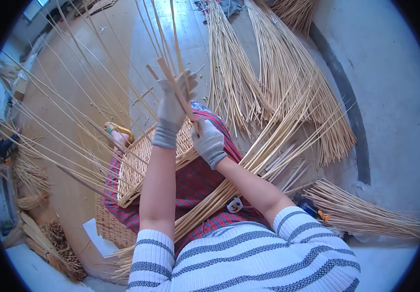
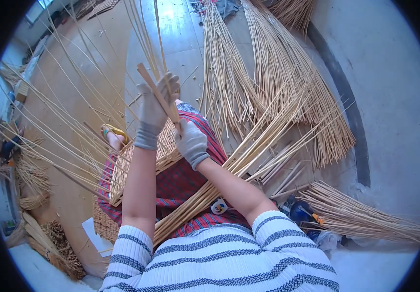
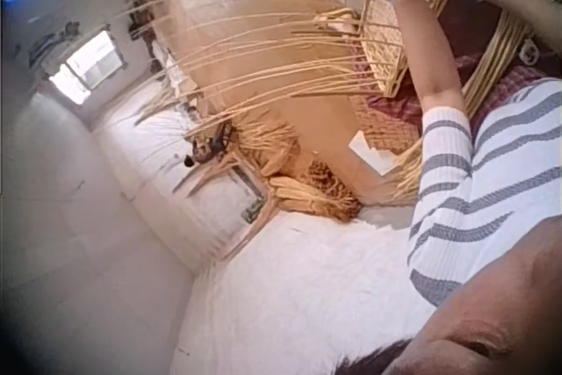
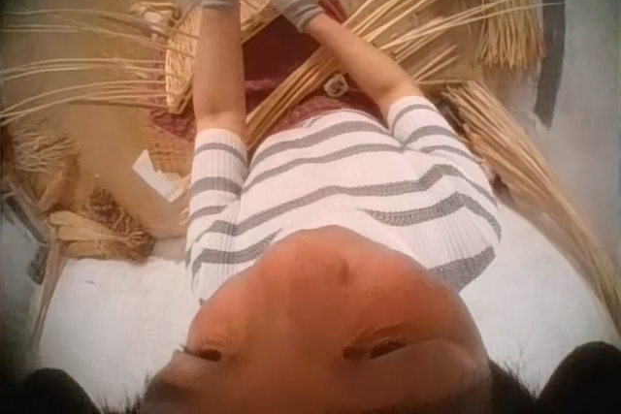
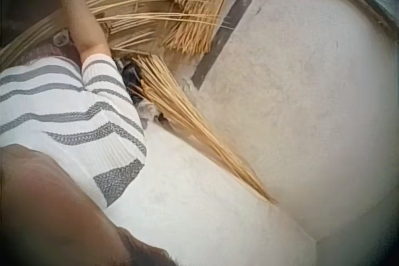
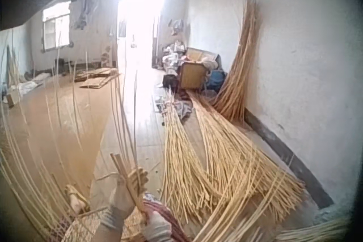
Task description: The person is weaving a wicker basket, using pliers to trim reeds and a measuring tape to check dimensions.
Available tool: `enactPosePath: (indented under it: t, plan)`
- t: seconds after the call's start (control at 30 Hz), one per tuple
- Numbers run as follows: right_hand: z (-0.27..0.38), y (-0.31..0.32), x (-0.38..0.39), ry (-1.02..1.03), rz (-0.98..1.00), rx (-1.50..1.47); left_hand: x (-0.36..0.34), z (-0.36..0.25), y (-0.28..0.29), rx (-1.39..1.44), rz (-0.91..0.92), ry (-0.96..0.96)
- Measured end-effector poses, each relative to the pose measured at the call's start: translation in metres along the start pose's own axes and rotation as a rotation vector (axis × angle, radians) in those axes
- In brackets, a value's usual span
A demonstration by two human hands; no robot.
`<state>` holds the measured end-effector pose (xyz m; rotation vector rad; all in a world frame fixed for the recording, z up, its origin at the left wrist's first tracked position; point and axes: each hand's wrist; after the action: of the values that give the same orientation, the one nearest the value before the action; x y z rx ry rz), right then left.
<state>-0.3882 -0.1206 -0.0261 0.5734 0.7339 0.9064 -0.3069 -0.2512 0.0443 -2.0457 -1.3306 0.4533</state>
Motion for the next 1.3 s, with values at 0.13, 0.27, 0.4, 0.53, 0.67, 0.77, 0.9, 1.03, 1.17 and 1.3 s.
enactPosePath:
  t: [0.13,0.27,0.4,0.53,0.67,0.77,0.9,1.03,1.17,1.3]
  plan:
    - [-0.006,-0.002,-0.001,-0.034,0.069,-0.060,0.033,0.003,-0.010,-0.782,-0.127,-0.038]
    - [-0.011,-0.002,-0.001,-0.054,0.094,-0.078,0.154,-0.024,0.005,-1.165,0.012,-0.067]
    - [0.003,0.026,0.002,-0.115,0.177,-0.404,0.277,-0.028,0.037,-1.614,0.375,0.482]
    - [0.037,0.091,0.034,-0.143,0.415,-0.558,0.310,-0.026,0.058,-1.493,-0.228,0.323]
    - [0.052,0.120,0.078,0.088,1.027,-0.169,0.306,-0.035,0.046,-1.397,0.075,0.208]
    - [0.036,0.102,0.088,0.562,0.957,-0.019,0.307,-0.040,0.038,-1.494,0.179,0.245]
    - [0.013,0.088,0.060,0.511,0.926,-0.068,0.314,-0.062,0.049,-1.518,-0.039,-0.026]
    - [0.024,0.103,0.014,0.486,0.067,0.016,0.309,-0.100,0.067,-1.921,-0.335,-0.471]
    - [0.070,0.113,0.024,0.029,0.339,-0.638,0.288,-0.088,0.057,-1.446,-0.539,-0.440]
    - [0.084,0.117,0.033,0.135,0.883,-1.228,0.276,-0.030,0.055,-0.964,-0.069,-0.103]
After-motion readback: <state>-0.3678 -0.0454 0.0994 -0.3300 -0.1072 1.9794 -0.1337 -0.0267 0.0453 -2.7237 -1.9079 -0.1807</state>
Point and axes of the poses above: each hand's wrist, its own x-axis away from the middle knuckle, its own y-axis out of the back of the hand, z = x × y, and after that the axes turned 5 degrees about -z, right-handed
